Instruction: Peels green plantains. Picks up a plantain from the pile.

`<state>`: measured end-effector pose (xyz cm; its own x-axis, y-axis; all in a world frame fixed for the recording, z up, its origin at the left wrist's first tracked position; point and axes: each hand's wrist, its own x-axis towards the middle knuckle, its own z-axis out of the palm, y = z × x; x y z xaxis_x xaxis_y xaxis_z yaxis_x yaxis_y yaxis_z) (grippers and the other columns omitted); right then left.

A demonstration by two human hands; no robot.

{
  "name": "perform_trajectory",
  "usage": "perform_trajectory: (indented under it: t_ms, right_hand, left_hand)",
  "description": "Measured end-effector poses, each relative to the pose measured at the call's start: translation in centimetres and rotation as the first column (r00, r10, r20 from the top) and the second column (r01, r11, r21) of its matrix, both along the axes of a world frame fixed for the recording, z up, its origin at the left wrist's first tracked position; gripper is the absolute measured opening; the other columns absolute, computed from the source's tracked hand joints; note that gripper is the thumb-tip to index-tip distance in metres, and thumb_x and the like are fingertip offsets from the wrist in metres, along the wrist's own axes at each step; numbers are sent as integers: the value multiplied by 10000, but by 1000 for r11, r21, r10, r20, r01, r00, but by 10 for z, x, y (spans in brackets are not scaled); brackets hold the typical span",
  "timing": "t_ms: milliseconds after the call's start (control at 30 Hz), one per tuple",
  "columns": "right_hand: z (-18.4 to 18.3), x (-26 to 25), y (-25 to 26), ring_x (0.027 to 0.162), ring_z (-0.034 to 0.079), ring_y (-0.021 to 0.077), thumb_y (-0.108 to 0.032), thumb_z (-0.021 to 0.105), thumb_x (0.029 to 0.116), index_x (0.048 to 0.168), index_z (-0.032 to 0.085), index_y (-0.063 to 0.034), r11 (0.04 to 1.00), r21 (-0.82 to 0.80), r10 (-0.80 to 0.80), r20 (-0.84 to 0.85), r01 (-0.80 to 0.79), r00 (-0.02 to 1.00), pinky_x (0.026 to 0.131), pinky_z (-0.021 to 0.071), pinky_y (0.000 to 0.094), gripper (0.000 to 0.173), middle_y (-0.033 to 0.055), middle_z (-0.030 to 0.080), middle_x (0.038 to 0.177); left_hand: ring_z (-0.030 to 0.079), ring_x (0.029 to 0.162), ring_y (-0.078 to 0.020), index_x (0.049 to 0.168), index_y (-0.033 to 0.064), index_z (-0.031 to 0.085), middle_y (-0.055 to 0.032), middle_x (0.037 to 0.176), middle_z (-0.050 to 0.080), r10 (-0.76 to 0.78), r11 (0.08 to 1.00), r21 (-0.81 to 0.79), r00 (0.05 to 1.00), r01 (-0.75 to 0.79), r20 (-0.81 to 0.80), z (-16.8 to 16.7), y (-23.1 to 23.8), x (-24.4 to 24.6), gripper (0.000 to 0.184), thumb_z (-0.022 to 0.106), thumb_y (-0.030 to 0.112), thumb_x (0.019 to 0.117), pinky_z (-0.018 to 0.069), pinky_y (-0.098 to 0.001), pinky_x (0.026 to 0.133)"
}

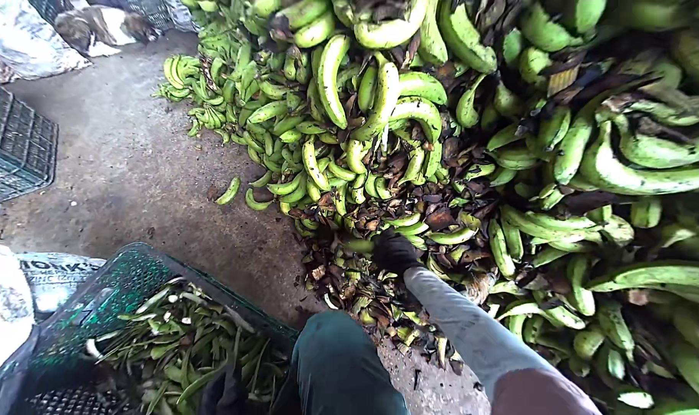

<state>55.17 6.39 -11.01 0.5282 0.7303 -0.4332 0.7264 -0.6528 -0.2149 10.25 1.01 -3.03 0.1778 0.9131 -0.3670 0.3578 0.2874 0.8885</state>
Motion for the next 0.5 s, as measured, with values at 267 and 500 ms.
perform_trajectory:
  t_ms: [267,500]
  right_hand:
    - [145,-75,-2,864,692,185,-435,597,976,1401,479,-164,572,636,373,-764,518,526,723,594,372,517,68,697,1068]
    - [190,-226,13,843,706,190,-327,691,928,1413,457,-127,514,722,642,-682,463,351,660,599,324,575,93,706,1059]
  left_hand:
    - [637,804,-67,1394,32,529,5,963,669,-229,921,362,952,145,202,52,6,44,562,470,476,1053,565,-256,719]
    - [565,657,-77,1303,76,555,31,793,588,-121,952,287,729,-107,674,51,-3,31,479,413,468,1069,523,-243,597]
